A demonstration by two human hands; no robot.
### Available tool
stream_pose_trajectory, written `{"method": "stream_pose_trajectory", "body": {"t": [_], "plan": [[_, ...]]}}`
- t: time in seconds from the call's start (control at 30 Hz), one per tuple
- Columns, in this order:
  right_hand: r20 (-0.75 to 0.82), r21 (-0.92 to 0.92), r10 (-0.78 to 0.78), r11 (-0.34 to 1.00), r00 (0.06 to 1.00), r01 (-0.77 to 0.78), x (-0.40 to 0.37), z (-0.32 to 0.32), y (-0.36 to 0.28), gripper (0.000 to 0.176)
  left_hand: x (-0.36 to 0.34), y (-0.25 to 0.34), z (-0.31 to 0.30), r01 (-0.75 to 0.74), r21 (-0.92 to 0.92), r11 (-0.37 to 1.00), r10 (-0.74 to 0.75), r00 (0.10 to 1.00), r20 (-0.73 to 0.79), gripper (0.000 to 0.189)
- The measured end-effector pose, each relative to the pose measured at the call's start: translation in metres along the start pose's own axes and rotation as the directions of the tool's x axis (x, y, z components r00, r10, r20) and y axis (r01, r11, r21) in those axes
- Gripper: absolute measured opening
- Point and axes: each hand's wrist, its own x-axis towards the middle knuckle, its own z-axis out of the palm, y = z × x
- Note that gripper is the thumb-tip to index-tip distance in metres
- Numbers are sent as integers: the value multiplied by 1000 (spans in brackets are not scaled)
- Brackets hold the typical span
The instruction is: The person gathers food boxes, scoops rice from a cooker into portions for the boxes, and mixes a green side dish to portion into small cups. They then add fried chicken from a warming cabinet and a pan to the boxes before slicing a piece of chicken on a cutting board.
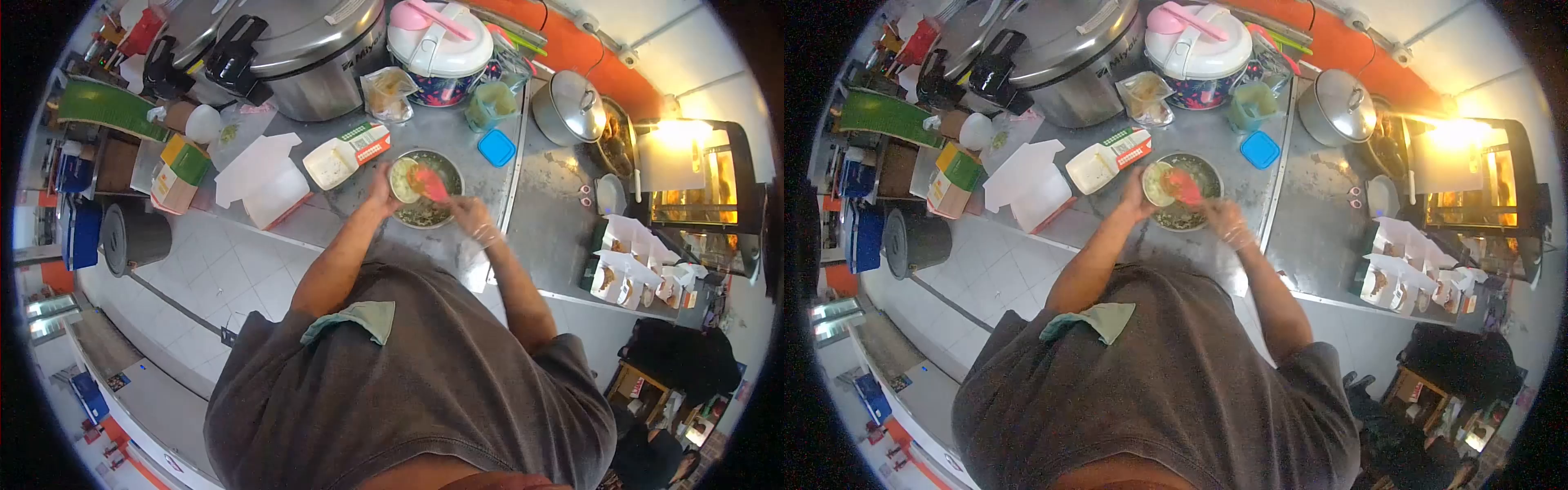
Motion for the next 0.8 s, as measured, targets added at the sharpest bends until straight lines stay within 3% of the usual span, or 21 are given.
{"method": "stream_pose_trajectory", "body": {"t": [0.07, 0.1, 0.13, 0.17, 0.23, 0.27, 0.3, 0.37, 0.4, 0.43, 0.5, 0.53, 0.57, 0.63, 0.67, 0.73, 0.8], "plan": [[36, -73, -80, 994, 996, 83, 6, -11, 0, 34, -14, 7, -3, -239, -106, 965, 226, 966, -122, 54], [-44, -342, 4, 940, 999, -19, 9, -16, -11, 33, -15, 6, -15, -236, -107, 966, 223, 967, -124, 54], [-144, -575, 62, 807, 988, -135, 11, -16, -18, 31, -16, 4, -29, -381, -170, 909, 339, 912, -232, 53], [-144, -576, 60, 806, 988, -133, 12, -4, -13, 31, -11, -3, -44, -524, -214, 824, 438, 830, -344, 51], [-132, -799, -145, 601, 981, -19, 24, 37, 15, 29, -1, -20, -59, -560, -285, 778, 435, 808, -398, 52], [-40, -824, -174, 562, 984, 66, 26, 57, 31, 24, 0, -29, -49, -554, -359, 751, 390, 811, -435, 52], [-43, -823, -180, 564, 983, 68, 24, 58, 15, 24, 4, -39, -46, -543, -425, 724, 339, 817, -467, 52], [254, -738, -44, 637, 966, 223, 20, 51, -15, 21, 12, -44, -43, -502, -475, 723, 319, 852, -415, 50], [301, -784, -43, 558, 953, 273, 22, 45, -19, 19, 15, -44, -42, -532, -448, 719, 332, 829, -450, 49], [297, -785, -37, 559, 954, 266, 27, 43, -21, 19, 17, -45, -41, -559, -421, 714, 346, 805, -482, 48], [56, -810, -199, 564, 978, 161, 41, 38, -23, 18, 21, -45, -37, -553, -436, 710, 337, 810, -479, 48], [102, -879, -87, 459, 991, 131, 46, 46, -19, 17, 29, -47, -44, -532, -441, 722, 336, 828, -449, 48], [92, -882, -89, 456, 992, 123, 44, 41, -31, 17, 37, -47, -48, -513, -445, 734, 337, 844, -418, 48], [368, -873, 86, 373, 926, 313, 33, 23, -67, 25, 24, -36, -28, -525, -430, 735, 339, 833, -438, 49], [368, -873, 94, 377, 925, 308, 36, 13, -70, 25, 15, -36, -23, -537, -412, 736, 334, 818, -469, 49], [159, -900, 141, 427, 977, 84, 44, -14, -61, 30, 15, -40, -26, -533, -412, 739, 337, 822, -458, 50], [122, -890, 200, 455, 972, 18, 35, -17, -35, 27, 17, -39, -29, -520, -431, 737, 326, 833, -448, 50]]}}
